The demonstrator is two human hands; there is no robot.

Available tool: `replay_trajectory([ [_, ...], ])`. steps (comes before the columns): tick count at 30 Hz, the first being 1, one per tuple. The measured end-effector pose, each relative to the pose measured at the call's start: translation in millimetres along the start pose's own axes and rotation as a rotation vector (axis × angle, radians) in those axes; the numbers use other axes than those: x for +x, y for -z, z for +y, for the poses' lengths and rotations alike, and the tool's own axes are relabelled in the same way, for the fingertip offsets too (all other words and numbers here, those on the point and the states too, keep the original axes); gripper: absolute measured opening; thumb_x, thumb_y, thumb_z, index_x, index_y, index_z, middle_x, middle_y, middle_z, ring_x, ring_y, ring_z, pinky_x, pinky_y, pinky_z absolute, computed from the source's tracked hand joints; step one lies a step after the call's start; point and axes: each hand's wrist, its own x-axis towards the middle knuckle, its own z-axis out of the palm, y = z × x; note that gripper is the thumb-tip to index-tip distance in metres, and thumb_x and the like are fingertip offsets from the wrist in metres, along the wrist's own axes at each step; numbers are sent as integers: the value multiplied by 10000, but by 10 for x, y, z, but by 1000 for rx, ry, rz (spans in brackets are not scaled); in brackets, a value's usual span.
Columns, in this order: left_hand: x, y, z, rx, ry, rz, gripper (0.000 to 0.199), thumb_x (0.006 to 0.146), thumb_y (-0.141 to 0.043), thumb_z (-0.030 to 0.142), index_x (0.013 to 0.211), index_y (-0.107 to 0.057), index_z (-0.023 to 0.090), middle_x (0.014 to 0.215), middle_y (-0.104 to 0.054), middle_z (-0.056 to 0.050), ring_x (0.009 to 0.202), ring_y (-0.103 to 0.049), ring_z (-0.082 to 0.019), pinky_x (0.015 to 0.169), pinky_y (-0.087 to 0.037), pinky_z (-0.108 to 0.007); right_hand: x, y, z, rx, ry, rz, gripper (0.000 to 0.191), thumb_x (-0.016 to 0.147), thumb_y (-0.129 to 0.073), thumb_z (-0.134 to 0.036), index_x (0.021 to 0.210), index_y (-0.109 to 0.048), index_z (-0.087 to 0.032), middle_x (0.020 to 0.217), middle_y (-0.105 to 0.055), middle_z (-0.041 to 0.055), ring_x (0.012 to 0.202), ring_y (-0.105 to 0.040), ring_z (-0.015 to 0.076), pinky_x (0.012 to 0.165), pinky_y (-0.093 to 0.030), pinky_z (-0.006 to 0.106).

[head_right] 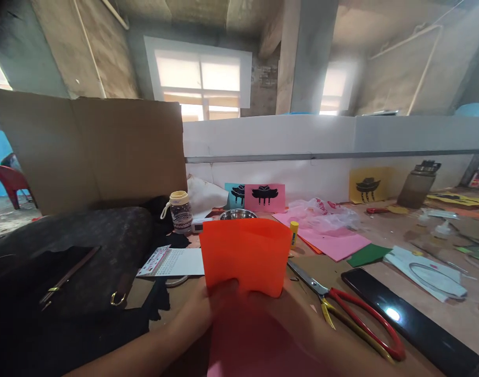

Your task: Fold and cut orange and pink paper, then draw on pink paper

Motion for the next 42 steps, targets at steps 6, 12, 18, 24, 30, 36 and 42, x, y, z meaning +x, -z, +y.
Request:
replay_trajectory([
  [6,-17,3,-74,-44,25,11,461,812,-750,484,1119,-721,142,1133,-751,-121,1024,-691,-316,873,-545,-394,-55,-72,-77,256,-78,6,524,716,-818,-422,1167,-680,-194,1226,-700,129,1111,-653,345,910,-550,474],
  [12,-46,-5,-148,-85,51,29,553,809,-739,535,1197,-681,144,1210,-722,-140,1047,-692,-300,910,-543,-392,-161,-145,-190,379,-246,41,639,749,-811,-370,1319,-577,-199,1185,-719,149,921,-731,317,733,-610,464],
  [18,-3,32,-196,-114,141,54,560,765,-771,558,1095,-709,111,1105,-758,-169,973,-723,-322,898,-550,-431,-198,-172,-197,455,-230,-9,533,821,-761,-321,1300,-563,-196,1285,-673,148,1028,-713,290,854,-597,430],
  [24,16,51,-219,-97,171,41,554,787,-757,548,1138,-702,124,1111,-759,-163,983,-722,-324,887,-551,-432,-121,-125,-84,486,-181,8,632,814,-773,-315,1385,-523,-211,1289,-673,143,1077,-697,300,904,-585,456],
  [30,48,67,-258,-80,150,33,531,826,-714,554,1129,-717,119,1154,-742,-168,1033,-702,-333,933,-527,-429,-48,-69,-58,439,-279,82,602,782,-799,-332,1323,-575,-193,1208,-716,144,980,-732,299,793,-625,410],
  [36,8,41,-242,-105,140,0,505,841,-714,523,1173,-709,143,1183,-735,-149,1046,-701,-316,972,-515,-433,-66,-89,-152,350,-283,168,440,785,-794,-313,1180,-645,-190,1182,-728,140,897,-752,284,760,-642,397],
  [42,19,47,-78,-147,119,10,539,780,-770,532,1141,-709,136,1150,-745,-151,1001,-719,-321,912,-551,-427,-86,-82,-129,399,-270,79,429,811,-769,-260,1213,-633,-201,1258,-696,120,1050,-711,304,887,-613,438],
])
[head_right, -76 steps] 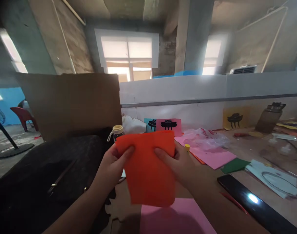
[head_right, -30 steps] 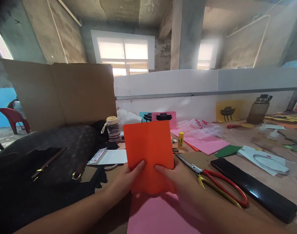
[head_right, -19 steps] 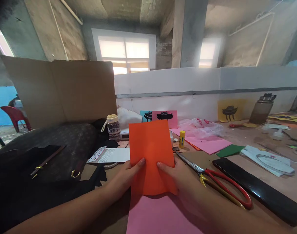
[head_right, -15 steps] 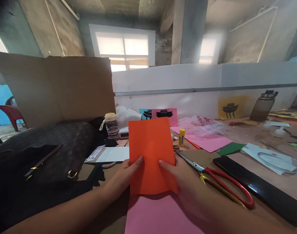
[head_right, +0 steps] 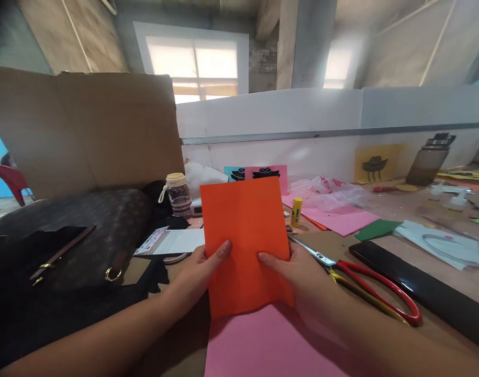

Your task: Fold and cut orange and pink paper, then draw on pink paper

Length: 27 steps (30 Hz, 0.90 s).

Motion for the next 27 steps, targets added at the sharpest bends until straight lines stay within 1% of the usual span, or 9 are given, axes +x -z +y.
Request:
replay_trajectory([
  [2,5,5,43,0,-49,15,581,761,-779,548,1151,-696,125,1166,-737,-159,1011,-714,-328,909,-554,-425,-12,0,24,-4,-5,-14,495,806,-776,-269,1268,-604,-215,1294,-675,118,1061,-707,309,901,-605,456],
  [4,-7,4,66,5,-92,11,583,785,-755,550,1180,-675,130,1198,-723,-157,1030,-706,-328,900,-559,-421,-27,-8,45,-21,-18,14,555,784,-801,-294,1292,-587,-233,1309,-666,114,1056,-708,318,916,-594,481],
  [7,-52,-10,75,53,-135,8,508,855,-690,526,1193,-662,148,1252,-699,-142,1089,-682,-320,931,-545,-412,-39,-26,66,-46,-33,78,561,734,-842,-307,1244,-619,-239,1297,-675,110,1067,-702,328,945,-578,488],
  [11,-94,-21,60,117,-170,14,421,897,-654,480,1171,-672,160,1277,-688,-123,1168,-639,-311,999,-504,-394,-28,-35,91,-46,15,64,559,694,-861,-317,1204,-652,-220,1265,-690,133,1101,-681,360,953,-569,517],
  [13,-99,-20,50,119,-174,11,421,901,-651,468,1190,-665,162,1259,-696,-120,1147,-648,-312,971,-518,-389,-27,-38,114,-36,34,60,581,661,-877,-318,1189,-661,-208,1241,-700,144,1093,-684,368,970,-555,531],
  [18,-126,-44,55,181,-167,-3,412,921,-610,485,1115,-697,132,1128,-745,-130,977,-699,-307,780,-565,-353,-70,-76,160,4,40,22,637,624,-888,-356,1192,-654,-184,1217,-707,167,1073,-686,393,919,-571,548],
  [22,-120,-67,48,148,-170,-15,423,922,-607,493,1109,-706,126,1086,-757,-123,926,-706,-290,802,-557,-364,-72,-79,100,-38,70,50,657,660,-863,-396,1235,-622,-190,1221,-704,169,1040,-702,369,883,-593,503],
  [25,-89,-58,21,123,-144,-6,451,874,-666,507,1102,-704,119,1083,-757,-133,935,-708,-310,813,-559,-385,-27,-35,42,-122,146,63,662,696,-827,-437,1269,-585,-211,1208,-712,154,999,-717,351,825,-611,481],
  [27,-78,-48,22,117,-125,15,470,829,-716,514,1084,-708,119,1082,-757,-140,953,-706,-326,818,-562,-396,-5,-15,29,-150,183,75,627,699,-825,-434,1239,-596,-213,1199,-717,146,1012,-712,347,830,-607,470],
])
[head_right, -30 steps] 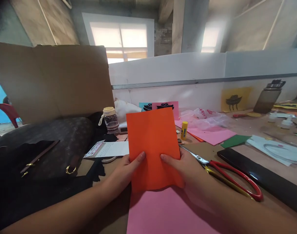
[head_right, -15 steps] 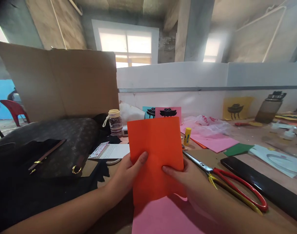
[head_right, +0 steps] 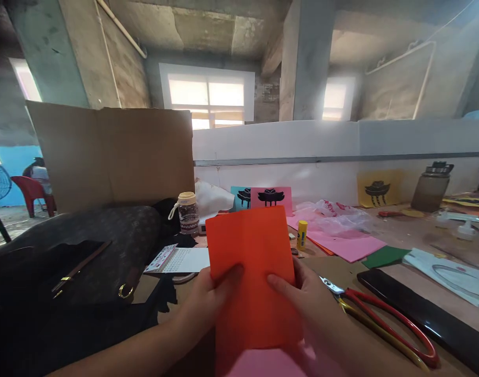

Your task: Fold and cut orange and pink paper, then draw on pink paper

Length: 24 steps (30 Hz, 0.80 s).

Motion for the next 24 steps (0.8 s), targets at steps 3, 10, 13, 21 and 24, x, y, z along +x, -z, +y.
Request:
replay_trajectory([
  [3,-2,11,79,-31,28,-4,468,795,-755,515,1034,-717,114,1039,-765,-149,902,-722,-322,771,-572,-385,-18,-26,7,61,-15,15,543,716,-821,-402,1180,-623,-201,1210,-713,148,1041,-704,344,855,-602,460],
  [10,-13,12,391,-154,-127,-11,385,912,-649,483,1161,-689,192,1134,-744,-93,1025,-698,-251,829,-553,-307,-76,-84,-9,169,-111,45,622,671,-852,-364,1221,-620,-191,1177,-728,144,1008,-714,358,864,-598,500],
  [13,-28,-7,396,-173,-126,12,390,933,-614,493,1177,-685,198,1150,-738,-93,1061,-686,-254,873,-544,-318,-80,-86,-12,130,-118,82,569,659,-855,-365,1162,-655,-189,1142,-742,135,991,-721,351,848,-605,481],
  [21,-73,-30,300,-206,-60,-52,352,923,-659,433,1154,-689,169,1058,-763,-100,933,-726,-238,809,-565,-314,-119,-148,-34,119,-87,90,505,646,-853,-357,1089,-686,-182,1088,-761,129,956,-730,344,817,-613,456],
  [24,-92,-27,287,-197,-32,-78,319,898,-702,399,1110,-695,161,1023,-770,-96,874,-735,-227,748,-571,-293,-117,-129,-43,114,-112,71,529,622,-866,-371,1082,-696,-169,1087,-760,138,972,-723,360,871,-591,486],
])
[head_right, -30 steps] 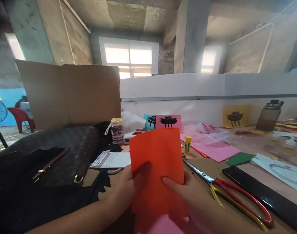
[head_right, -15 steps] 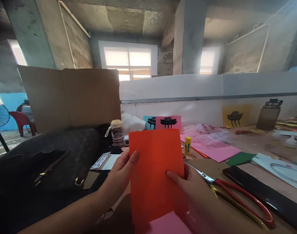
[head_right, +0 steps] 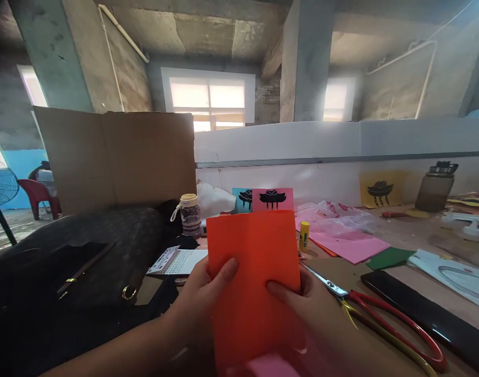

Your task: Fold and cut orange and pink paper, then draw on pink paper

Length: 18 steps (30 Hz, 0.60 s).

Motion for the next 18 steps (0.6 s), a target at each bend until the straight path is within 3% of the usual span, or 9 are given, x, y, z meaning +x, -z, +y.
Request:
replay_trajectory([
  [4,-15,13,-48,-39,51,-35,289,886,-713,402,1041,-708,158,967,-777,-93,821,-741,-233,700,-569,-290,-25,5,-20,9,-1,-51,556,643,-862,-396,1130,-691,-187,1108,-755,133,1003,-711,368,907,-574,505],
  [12,-34,66,-148,-31,98,-19,332,873,-729,405,1126,-717,191,1045,-767,-84,900,-727,-252,789,-557,-331,-13,54,-10,-37,4,-88,604,668,-850,-433,1188,-683,-176,1091,-756,153,1034,-696,403,885,-578,551],
  [18,-46,45,-139,-7,93,-46,351,879,-716,417,1129,-726,171,1081,-757,-107,958,-712,-272,810,-538,-331,-1,67,-4,-21,38,-82,564,658,-858,-420,1128,-703,-147,1116,-748,161,1166,-630,415,967,-540,556],
])
